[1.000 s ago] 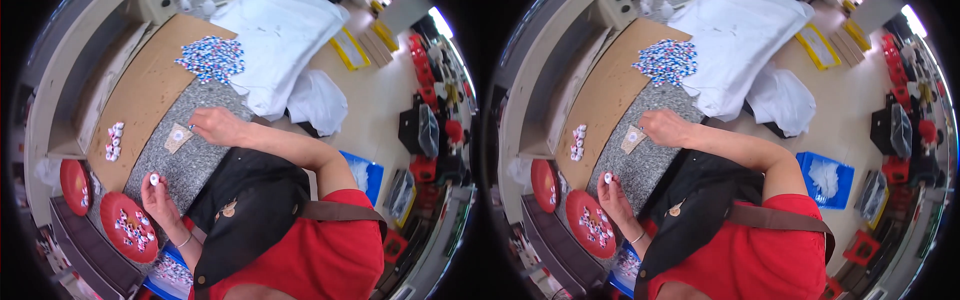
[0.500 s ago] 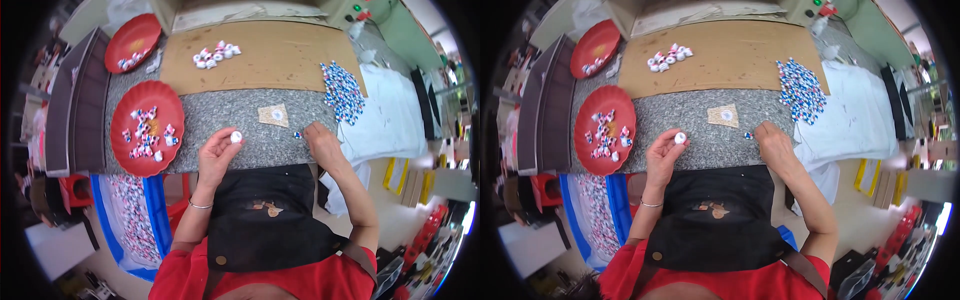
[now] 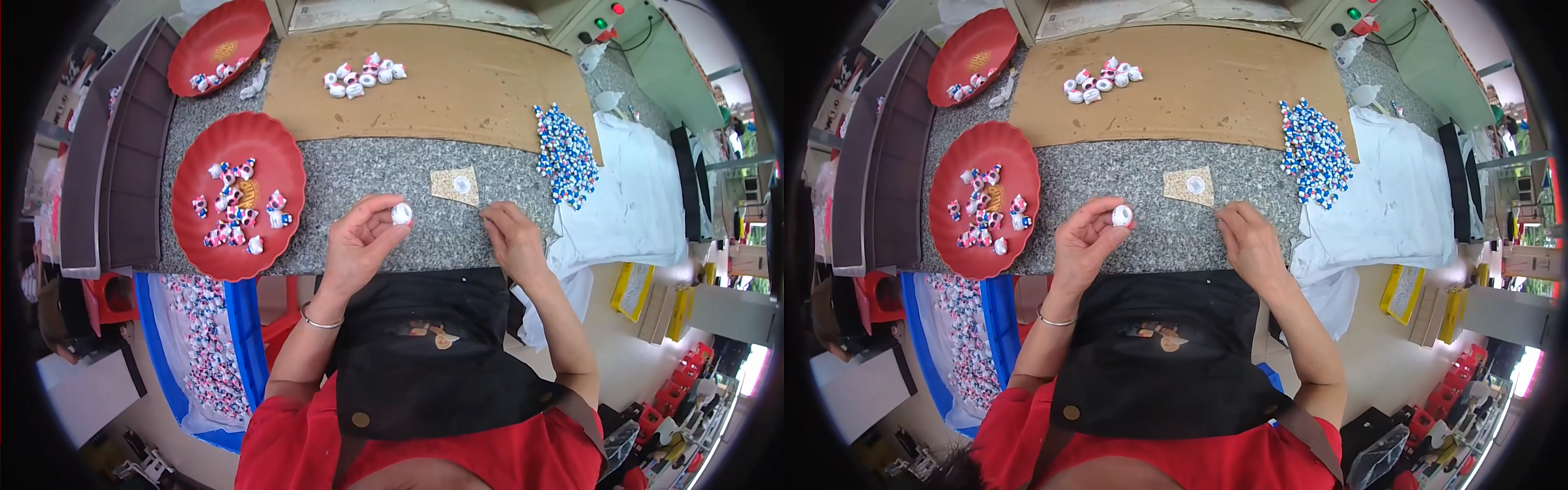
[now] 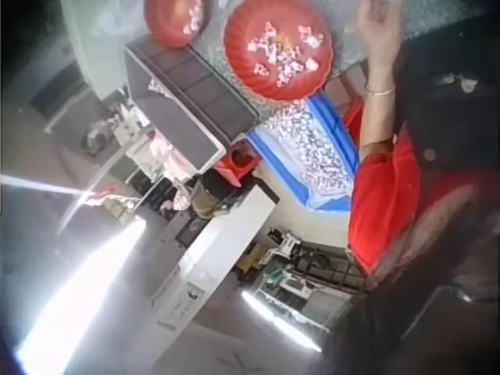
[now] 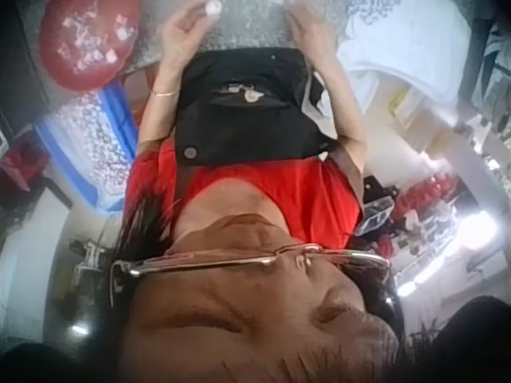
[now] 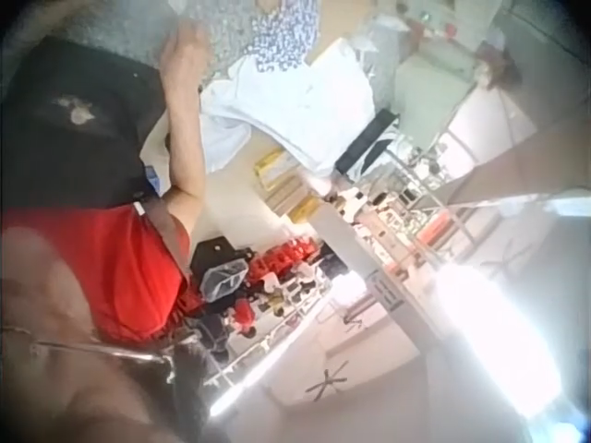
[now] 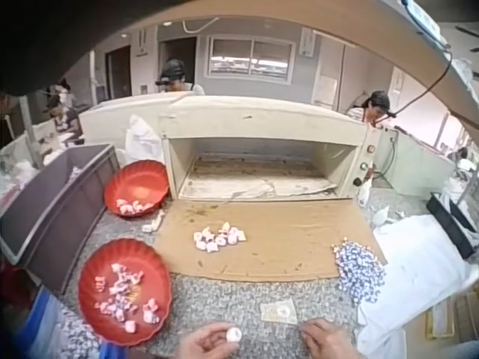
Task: Assembling small plastic toy components by hand at a factory workbench.
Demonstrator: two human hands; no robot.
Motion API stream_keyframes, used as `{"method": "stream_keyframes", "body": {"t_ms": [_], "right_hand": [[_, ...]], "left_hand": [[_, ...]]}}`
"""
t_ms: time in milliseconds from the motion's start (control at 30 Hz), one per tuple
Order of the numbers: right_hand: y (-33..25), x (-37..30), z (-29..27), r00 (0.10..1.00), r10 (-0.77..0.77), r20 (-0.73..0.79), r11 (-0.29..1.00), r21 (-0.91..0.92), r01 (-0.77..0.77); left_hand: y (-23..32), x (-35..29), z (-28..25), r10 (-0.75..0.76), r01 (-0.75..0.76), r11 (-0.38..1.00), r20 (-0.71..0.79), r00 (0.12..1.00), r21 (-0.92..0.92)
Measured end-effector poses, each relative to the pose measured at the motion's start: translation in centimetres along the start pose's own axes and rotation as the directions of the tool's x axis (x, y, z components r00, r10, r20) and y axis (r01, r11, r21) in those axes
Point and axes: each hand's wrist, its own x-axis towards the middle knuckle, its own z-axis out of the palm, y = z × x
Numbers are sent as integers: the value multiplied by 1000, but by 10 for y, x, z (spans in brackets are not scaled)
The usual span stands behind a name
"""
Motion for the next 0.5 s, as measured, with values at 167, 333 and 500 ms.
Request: {"method": "stream_keyframes", "body": {"t_ms": [167,333,500], "right_hand": [[1,-4,-11,996,45,79,997,-60,-40],[-10,3,-4,989,-11,148,1000,-1,11],[-18,8,-3,951,-60,303,983,-146,109]], "left_hand": [[-7,6,6,9,-8,999,14,1000,-48],[-3,1,2,-33,32,998,-14,999,-54],[-4,-9,-5,0,1,997,-12,1000,80]]}}
